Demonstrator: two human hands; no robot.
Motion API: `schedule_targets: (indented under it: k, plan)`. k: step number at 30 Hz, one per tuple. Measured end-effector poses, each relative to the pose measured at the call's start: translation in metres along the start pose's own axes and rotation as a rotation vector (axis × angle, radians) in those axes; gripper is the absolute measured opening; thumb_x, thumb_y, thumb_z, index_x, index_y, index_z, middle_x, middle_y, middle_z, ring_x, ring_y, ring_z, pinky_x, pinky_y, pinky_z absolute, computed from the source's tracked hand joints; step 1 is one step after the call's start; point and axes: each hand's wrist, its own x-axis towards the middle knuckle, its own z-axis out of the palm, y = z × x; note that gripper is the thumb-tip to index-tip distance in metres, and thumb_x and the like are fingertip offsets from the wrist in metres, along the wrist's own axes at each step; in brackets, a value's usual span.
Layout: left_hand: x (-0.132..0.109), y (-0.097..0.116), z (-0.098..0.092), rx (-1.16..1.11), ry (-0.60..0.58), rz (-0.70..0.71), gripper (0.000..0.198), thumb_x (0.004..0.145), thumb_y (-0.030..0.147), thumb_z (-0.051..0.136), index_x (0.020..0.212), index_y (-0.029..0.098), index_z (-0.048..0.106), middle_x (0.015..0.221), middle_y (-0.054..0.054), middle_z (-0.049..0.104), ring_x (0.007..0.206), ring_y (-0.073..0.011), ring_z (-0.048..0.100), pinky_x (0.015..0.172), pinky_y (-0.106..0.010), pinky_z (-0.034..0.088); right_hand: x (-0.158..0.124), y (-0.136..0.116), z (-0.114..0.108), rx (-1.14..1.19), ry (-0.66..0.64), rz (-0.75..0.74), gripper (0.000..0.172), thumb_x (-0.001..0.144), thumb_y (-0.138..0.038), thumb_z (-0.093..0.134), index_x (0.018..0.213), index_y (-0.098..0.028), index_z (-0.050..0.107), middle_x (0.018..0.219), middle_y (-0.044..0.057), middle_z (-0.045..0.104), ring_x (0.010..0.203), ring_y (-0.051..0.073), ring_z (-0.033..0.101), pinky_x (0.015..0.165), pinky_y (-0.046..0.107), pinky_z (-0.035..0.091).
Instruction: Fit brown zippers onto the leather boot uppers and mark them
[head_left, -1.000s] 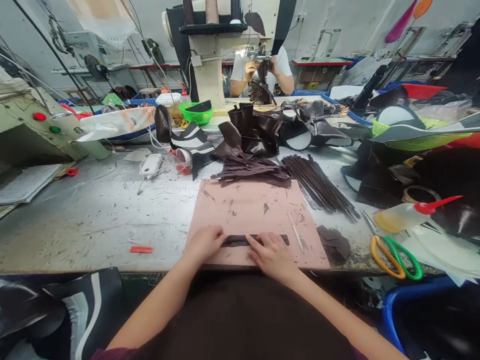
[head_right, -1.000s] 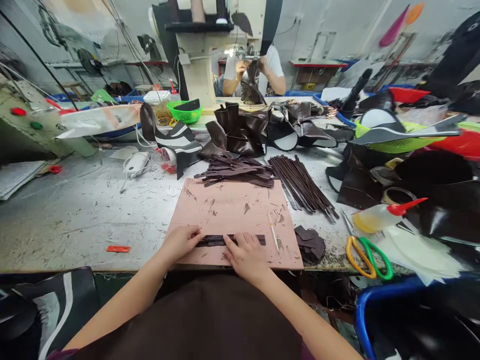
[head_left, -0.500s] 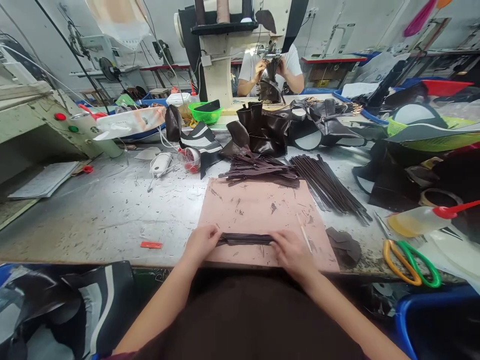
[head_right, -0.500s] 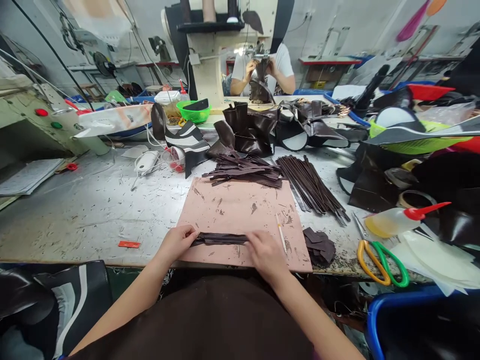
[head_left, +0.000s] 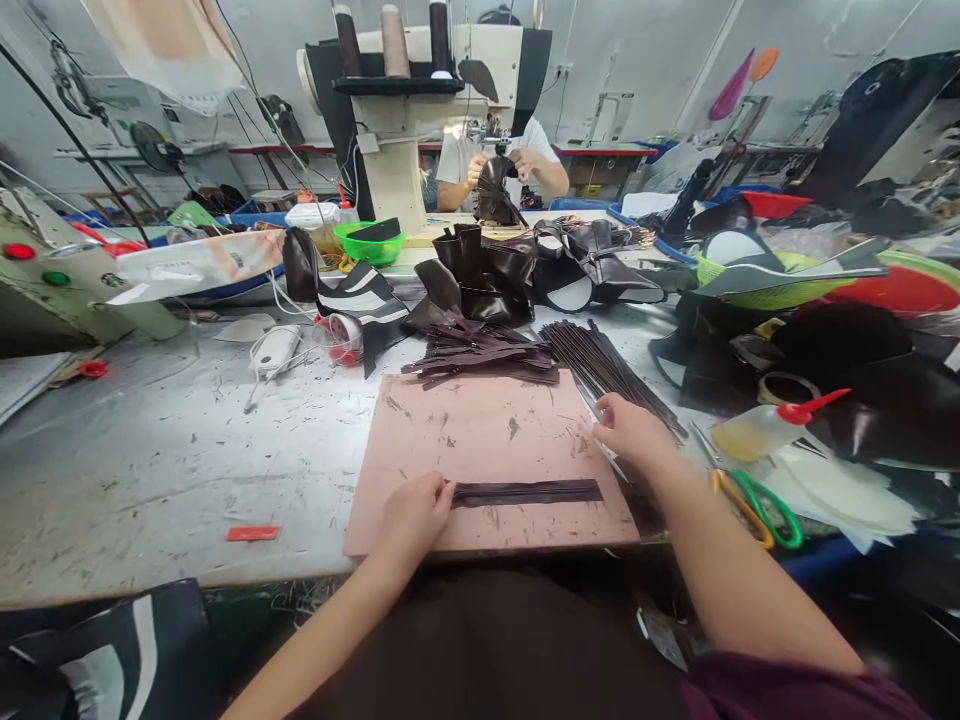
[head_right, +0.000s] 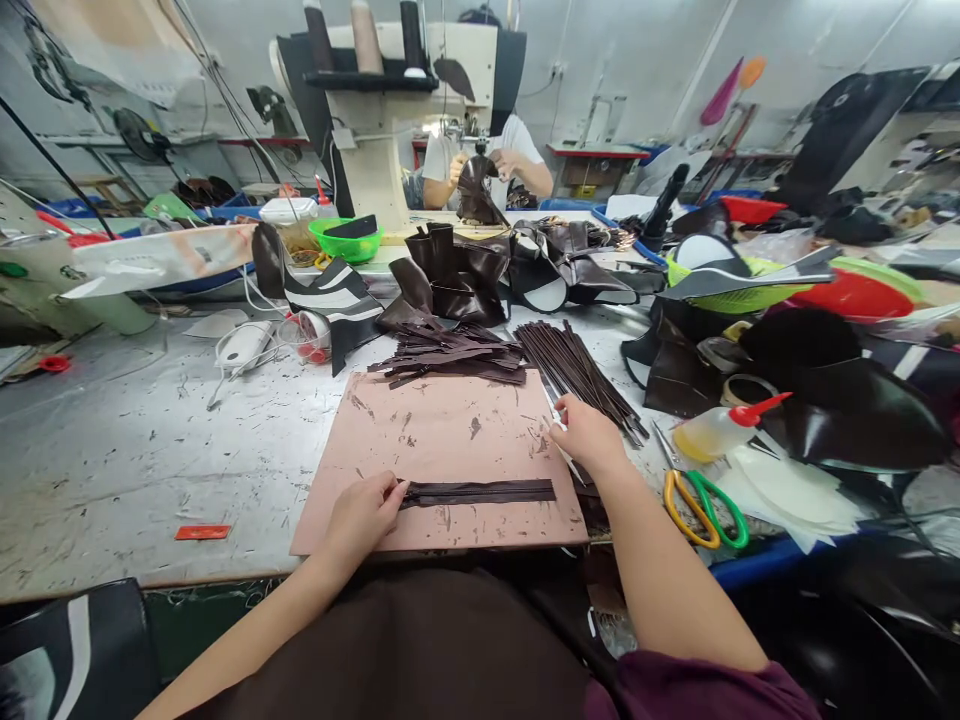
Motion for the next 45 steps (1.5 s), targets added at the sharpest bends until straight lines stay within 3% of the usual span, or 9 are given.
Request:
schedule_targets:
  k: [3,9,12,16,23,31,35,39,45]
  plan:
    - [-0.002,-0.002,0.003,0.038,0.007,0.045,0.028,0.085,0.028,0.038,0.06,0.019,0.046,0.064,-0.003,0.057,0.063,-0.0164,0.052,0.055,-0.025,0.028,0.003,0.007,0.01,0.011,-0.023,-0.082,0.019,0.073,-0.024,0.051,0.09,-0.018,0.058,0.088,0.006,0.063,0.071,0.018,0.058,0.057,0.025,0.037]
    - [-0.002,-0.005,0.0,0.031,-0.029,0.065,0.026,0.084,0.03,0.039,0.062,0.019,0.048,0.067,-0.002,0.059,0.064,-0.016,0.052,0.058,-0.025,0.03,-0.006,-0.006,0.027,-0.013,0.222,-0.064,0.026,0.077,-0.014,0.044,0.1,-0.011,0.057,0.111,0.018,0.053,0.1,0.028,0.05,0.081,0.038,0.039]
    - [0.0,-0.004,-0.003,0.005,-0.056,0.044,0.026,0.083,0.03,0.039,0.062,0.019,0.049,0.067,-0.002,0.06,0.064,-0.0163,0.053,0.057,-0.025,0.031,-0.033,-0.039,0.031,0.068,0.378,-0.382,0.022,0.081,-0.017,0.044,0.095,-0.013,0.06,0.109,0.015,0.056,0.103,0.026,0.048,0.087,0.04,0.037]
    - [0.004,-0.006,-0.006,-0.05,-0.089,0.021,0.025,0.082,0.03,0.04,0.062,0.019,0.052,0.067,-0.002,0.061,0.064,-0.0156,0.054,0.056,-0.023,0.032,-0.084,-0.083,0.049,0.161,0.23,-0.841,0.028,0.084,-0.022,0.043,0.105,-0.014,0.059,0.092,0.009,0.063,0.082,0.02,0.053,0.074,0.033,0.043]
    - [0.009,-0.016,-0.009,-0.117,-0.144,0.023,0.029,0.081,0.032,0.04,0.058,0.018,0.052,0.059,0.0,0.058,0.059,-0.0137,0.053,0.052,-0.022,0.033,-0.103,-0.087,0.062,0.156,0.243,-0.823,0.032,0.085,-0.024,0.041,0.111,-0.012,0.057,0.1,0.011,0.062,0.089,0.021,0.053,0.076,0.034,0.04]
    - [-0.002,-0.017,-0.01,-0.006,-0.056,0.118,0.025,0.081,0.028,0.04,0.062,0.017,0.052,0.067,-0.005,0.06,0.062,-0.0174,0.053,0.057,-0.026,0.032,-0.103,-0.086,0.058,0.239,0.269,-0.85,0.029,0.084,-0.02,0.04,0.102,-0.011,0.061,0.092,0.011,0.063,0.083,0.021,0.055,0.073,0.034,0.043]
    - [-0.003,-0.025,-0.006,0.008,-0.027,0.15,0.023,0.08,0.029,0.042,0.061,0.018,0.049,0.064,-0.003,0.059,0.059,-0.0156,0.052,0.054,-0.025,0.031,-0.053,-0.094,0.035,0.402,0.185,-0.711,0.028,0.085,-0.024,0.039,0.079,-0.015,0.065,0.082,0.01,0.062,0.075,0.019,0.056,0.07,0.032,0.045]
    - [-0.002,-0.032,-0.005,-0.092,0.017,0.136,0.027,0.082,0.032,0.038,0.059,0.019,0.045,0.061,-0.002,0.057,0.058,-0.0147,0.052,0.055,-0.024,0.033,0.057,-0.132,-0.002,0.579,0.056,-0.287,0.022,0.083,-0.026,0.046,0.097,-0.019,0.061,0.104,0.006,0.061,0.098,0.018,0.054,0.088,0.03,0.039]
    - [0.001,-0.044,0.001,-0.109,-0.027,0.086,0.025,0.08,0.033,0.036,0.061,0.019,0.047,0.065,-0.005,0.06,0.061,-0.0167,0.055,0.054,-0.025,0.034,0.196,-0.21,-0.013,0.62,-0.045,-0.078,0.028,0.086,-0.033,0.047,0.105,-0.015,0.057,0.108,0.008,0.058,0.097,0.021,0.056,0.082,0.038,0.045]
